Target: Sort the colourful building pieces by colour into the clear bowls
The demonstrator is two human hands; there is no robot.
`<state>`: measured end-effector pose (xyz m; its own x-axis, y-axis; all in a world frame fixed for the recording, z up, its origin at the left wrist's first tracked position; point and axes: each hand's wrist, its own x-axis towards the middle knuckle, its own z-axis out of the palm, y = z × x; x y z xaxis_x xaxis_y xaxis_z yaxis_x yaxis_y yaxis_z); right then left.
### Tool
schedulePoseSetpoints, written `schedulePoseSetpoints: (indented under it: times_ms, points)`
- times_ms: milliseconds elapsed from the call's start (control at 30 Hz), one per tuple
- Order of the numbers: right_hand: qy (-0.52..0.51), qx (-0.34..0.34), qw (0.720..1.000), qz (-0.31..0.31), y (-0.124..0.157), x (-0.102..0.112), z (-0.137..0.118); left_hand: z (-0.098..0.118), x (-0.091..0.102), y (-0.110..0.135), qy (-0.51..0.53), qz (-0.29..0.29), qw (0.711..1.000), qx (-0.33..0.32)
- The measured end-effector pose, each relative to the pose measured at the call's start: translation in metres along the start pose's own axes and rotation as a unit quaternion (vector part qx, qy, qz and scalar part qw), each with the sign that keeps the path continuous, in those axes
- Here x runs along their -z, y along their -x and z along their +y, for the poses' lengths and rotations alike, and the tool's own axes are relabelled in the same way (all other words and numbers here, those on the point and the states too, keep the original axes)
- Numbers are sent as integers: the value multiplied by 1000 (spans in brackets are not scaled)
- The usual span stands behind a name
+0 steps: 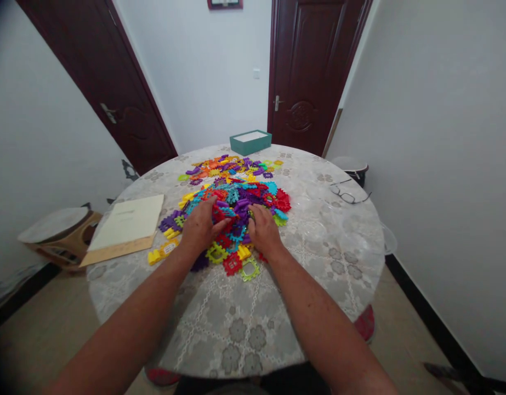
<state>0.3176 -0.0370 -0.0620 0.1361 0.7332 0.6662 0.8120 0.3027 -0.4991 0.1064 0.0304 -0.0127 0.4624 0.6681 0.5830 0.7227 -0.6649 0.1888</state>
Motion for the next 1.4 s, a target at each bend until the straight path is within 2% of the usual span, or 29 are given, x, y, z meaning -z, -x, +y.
schedulePoseSetpoints:
  times_ms: [133, 233, 300, 367, 467, 567, 667, 767, 867, 1067, 1233, 1300, 1400]
  points:
    - [-3, -17, 1000, 18, 0, 5, -5, 8, -19, -4, 55, 34, 998, -7]
    - [-14, 13, 1000, -22, 1, 6, -10, 8, -23, 3, 96, 13, 994, -42]
    - [-10, 43, 997, -57, 2, 4, -11, 5, -19, 6, 119, 10, 992, -52]
    - [5, 56, 996, -70, 3, 0, -9, 1, -12, 6, 133, 38, 990, -31]
    - [32, 41, 997, -53, 4, -5, -1, -7, 0, 1, 138, 91, 986, 10]
    - [40, 20, 998, -34, 3, -4, 9, -21, 10, -4, 138, 101, 984, 53]
    - [40, 0, 999, -20, 2, 2, 12, -37, 15, -6, 143, 83, 978, 124]
    - [49, 0, 999, 2, 0, 9, 3, -46, 17, -6, 142, 53, 976, 153]
    - [51, 29, 998, 2, -1, 14, -17, -48, 15, -5, 139, 8, 979, 152]
    - [59, 94, 991, -77, 3, 13, -50, -61, 17, -4, 111, -29, 978, 173]
    - [99, 98, 981, -132, 12, 4, -56, -71, 25, -4, 138, -109, 971, 160]
    - [107, 95, 981, -134, 15, 0, -55, -70, 26, -4, 161, -130, 967, 149]
    - [109, 80, 985, -105, 16, -3, -49, -65, 26, -4, 178, -132, 968, 117]
